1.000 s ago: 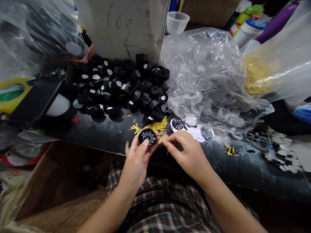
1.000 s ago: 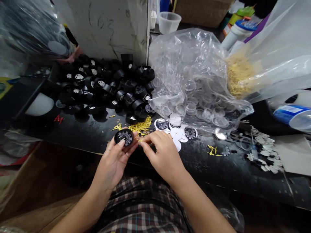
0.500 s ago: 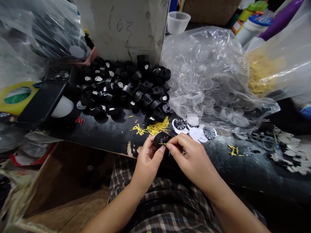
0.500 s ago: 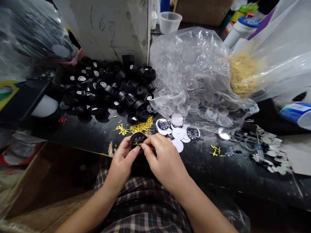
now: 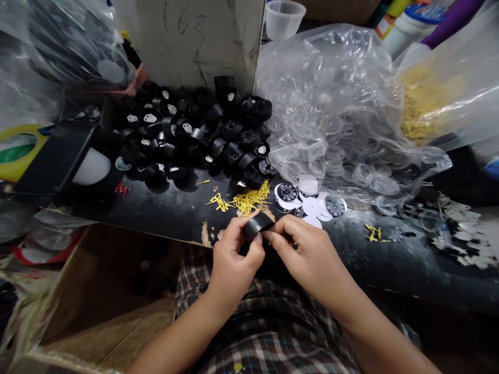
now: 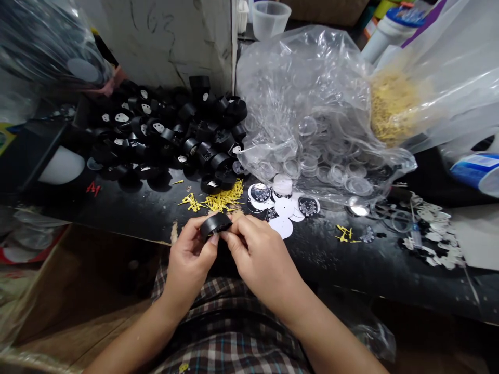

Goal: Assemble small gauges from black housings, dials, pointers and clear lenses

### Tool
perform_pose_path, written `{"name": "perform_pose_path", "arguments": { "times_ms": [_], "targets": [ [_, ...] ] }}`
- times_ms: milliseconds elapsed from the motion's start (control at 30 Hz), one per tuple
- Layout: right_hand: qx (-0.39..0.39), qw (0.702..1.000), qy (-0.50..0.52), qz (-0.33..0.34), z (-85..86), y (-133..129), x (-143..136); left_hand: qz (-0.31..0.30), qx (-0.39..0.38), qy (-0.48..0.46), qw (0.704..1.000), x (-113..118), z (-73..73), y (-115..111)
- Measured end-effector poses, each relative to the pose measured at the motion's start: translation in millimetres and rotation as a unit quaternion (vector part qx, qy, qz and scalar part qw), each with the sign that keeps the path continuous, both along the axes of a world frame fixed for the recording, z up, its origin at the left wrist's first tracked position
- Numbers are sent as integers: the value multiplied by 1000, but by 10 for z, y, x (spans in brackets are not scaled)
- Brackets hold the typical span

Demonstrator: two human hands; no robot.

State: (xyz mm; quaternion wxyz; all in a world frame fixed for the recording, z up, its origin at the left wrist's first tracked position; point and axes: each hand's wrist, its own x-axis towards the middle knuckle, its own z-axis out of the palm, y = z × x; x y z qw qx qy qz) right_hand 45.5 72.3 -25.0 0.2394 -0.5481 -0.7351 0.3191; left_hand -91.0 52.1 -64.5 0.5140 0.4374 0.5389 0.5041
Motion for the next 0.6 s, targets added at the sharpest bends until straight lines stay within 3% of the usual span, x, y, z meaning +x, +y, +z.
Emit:
{"name": "perform_pose_path", "arguments": {
  "times_ms": [167,300,400,500,600],
  "targets": [
    [54,998,-40,21,-16,63,38,-63,-108,-191,974,-41,-5,72],
    [155,980,-115,51,-50,104,29,-84,-109,-157,978,-84,20,70],
    [192,969,-143,62,-55,129,1,-27,-129,-152,980,-52,8,38],
    [183,972,-142,46,-17,142,-36,32,-209,-246,946,49,-1,16],
    [132,979,-154,23,75,127,-66,33,-236,-307,922,141,16,3]
  ]
}}
